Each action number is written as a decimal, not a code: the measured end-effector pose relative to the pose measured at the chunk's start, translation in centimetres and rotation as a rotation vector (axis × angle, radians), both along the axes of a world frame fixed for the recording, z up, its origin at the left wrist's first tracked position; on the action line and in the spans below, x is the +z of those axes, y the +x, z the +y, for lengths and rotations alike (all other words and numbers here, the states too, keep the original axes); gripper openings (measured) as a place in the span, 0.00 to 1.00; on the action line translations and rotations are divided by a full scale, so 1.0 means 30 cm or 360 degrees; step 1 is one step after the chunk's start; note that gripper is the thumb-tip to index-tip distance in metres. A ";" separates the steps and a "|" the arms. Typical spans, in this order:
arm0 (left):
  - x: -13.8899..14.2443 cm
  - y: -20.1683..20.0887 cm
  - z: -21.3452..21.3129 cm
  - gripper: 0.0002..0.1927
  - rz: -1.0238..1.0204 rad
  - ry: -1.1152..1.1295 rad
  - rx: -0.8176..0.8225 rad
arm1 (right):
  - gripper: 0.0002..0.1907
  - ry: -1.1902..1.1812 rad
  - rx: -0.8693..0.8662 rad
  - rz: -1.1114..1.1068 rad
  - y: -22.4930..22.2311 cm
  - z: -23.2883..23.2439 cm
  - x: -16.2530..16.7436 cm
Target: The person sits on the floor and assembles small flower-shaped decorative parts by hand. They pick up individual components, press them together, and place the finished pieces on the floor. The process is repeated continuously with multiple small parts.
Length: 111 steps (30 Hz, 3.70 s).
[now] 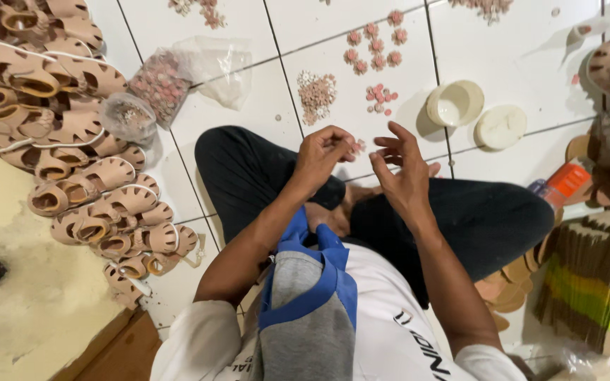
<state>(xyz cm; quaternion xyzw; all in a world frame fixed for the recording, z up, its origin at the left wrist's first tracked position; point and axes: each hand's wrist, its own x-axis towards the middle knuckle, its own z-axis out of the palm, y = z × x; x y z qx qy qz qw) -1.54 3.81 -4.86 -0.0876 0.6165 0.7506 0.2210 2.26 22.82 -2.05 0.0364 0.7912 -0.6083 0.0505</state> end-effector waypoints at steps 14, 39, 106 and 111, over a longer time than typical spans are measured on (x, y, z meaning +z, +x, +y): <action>-0.056 -0.637 0.030 0.05 -0.0003 -0.0737 0.0304 | 0.25 0.0303 -0.0189 -0.0338 0.002 0.122 -0.051; -0.057 -0.279 -0.161 0.16 0.0163 -0.1584 0.0033 | 0.18 0.0141 -0.0067 -0.0292 0.038 0.024 -0.083; -0.063 0.007 -0.057 0.12 -0.0286 -0.0036 0.0044 | 0.32 0.1608 0.0031 -0.0144 -0.263 0.360 -0.165; -0.048 0.010 -0.036 0.13 -0.0272 0.0007 0.0033 | 0.33 0.1121 -0.0140 -0.0318 -0.269 0.379 -0.162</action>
